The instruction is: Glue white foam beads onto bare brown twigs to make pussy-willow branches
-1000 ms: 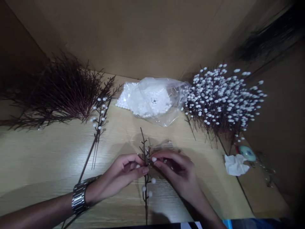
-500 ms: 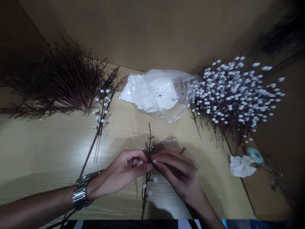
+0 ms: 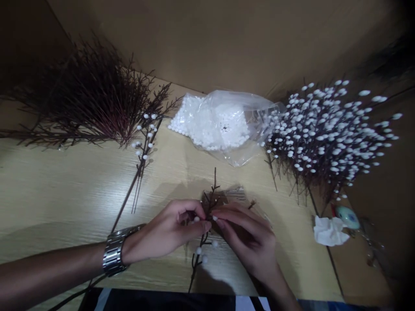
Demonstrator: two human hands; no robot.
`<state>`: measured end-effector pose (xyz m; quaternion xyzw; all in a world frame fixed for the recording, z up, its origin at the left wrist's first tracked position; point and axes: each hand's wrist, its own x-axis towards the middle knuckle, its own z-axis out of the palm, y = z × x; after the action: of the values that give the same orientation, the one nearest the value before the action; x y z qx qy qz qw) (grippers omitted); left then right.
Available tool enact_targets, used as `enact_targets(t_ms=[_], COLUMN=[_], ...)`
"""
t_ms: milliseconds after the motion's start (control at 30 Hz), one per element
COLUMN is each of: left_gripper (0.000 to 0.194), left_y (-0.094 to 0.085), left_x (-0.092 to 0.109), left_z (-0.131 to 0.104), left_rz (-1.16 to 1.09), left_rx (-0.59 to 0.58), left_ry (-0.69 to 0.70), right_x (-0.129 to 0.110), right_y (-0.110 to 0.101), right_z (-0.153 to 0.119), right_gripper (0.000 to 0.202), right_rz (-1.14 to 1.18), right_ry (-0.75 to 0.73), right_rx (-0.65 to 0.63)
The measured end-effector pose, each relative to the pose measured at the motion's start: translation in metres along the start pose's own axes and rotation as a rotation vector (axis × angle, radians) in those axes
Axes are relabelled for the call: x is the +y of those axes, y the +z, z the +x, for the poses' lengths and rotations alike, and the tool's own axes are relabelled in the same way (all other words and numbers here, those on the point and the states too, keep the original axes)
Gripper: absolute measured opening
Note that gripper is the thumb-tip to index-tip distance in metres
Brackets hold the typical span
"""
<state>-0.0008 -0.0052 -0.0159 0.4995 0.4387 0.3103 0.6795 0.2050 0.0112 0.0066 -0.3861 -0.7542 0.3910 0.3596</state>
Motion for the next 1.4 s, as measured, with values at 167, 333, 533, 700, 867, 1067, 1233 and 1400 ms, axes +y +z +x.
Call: enact_targets(t_ms=[167, 333, 533, 700, 867, 1067, 1233, 1400], left_gripper=[0.019, 0.02, 0.021, 0.02, 0.019, 0.019, 0.021, 0.021], left_y=[-0.002, -0.001, -0.001, -0.002, -0.003, -0.002, -0.002, -0.001], left_x=[0.005, 0.003, -0.002, 0.002, 0.005, 0.002, 0.002, -0.002], left_z=[-0.001, -0.002, -0.001, -0.001, -0.002, -0.002, -0.001, 0.0], left_rz=[0.043, 0.016, 0.037, 0.05, 0.076, 0.036, 0.032, 0.012], left_rx=[-0.027, -0.015, 0.005, 0.008, 0.019, -0.008, -0.006, 0.012], left_ry=[0.003, 0.05, 0.061, 0.077, 0.089, 0.073, 0.042, 0.025], right_x=[0.003, 0.005, 0.005, 0.007, 0.009, 0.009, 0.01, 0.009], right_y=[0.001, 0.005, 0.01, 0.012, 0.014, 0.013, 0.013, 0.015], right_z=[0.001, -0.001, -0.003, -0.005, -0.005, -0.007, -0.004, -0.002], right_gripper=[0.035, 0.036, 0.036, 0.036, 0.038, 0.04, 0.038, 0.036], right_rz=[-0.05, -0.039, -0.038, -0.066, -0.098, -0.09, -0.068, -0.035], right_ry=[-0.09, -0.083, -0.08, -0.083, -0.082, -0.091, -0.098, -0.1], right_rx=[0.016, 0.043, 0.092, 0.118, 0.134, 0.128, 0.129, 0.113])
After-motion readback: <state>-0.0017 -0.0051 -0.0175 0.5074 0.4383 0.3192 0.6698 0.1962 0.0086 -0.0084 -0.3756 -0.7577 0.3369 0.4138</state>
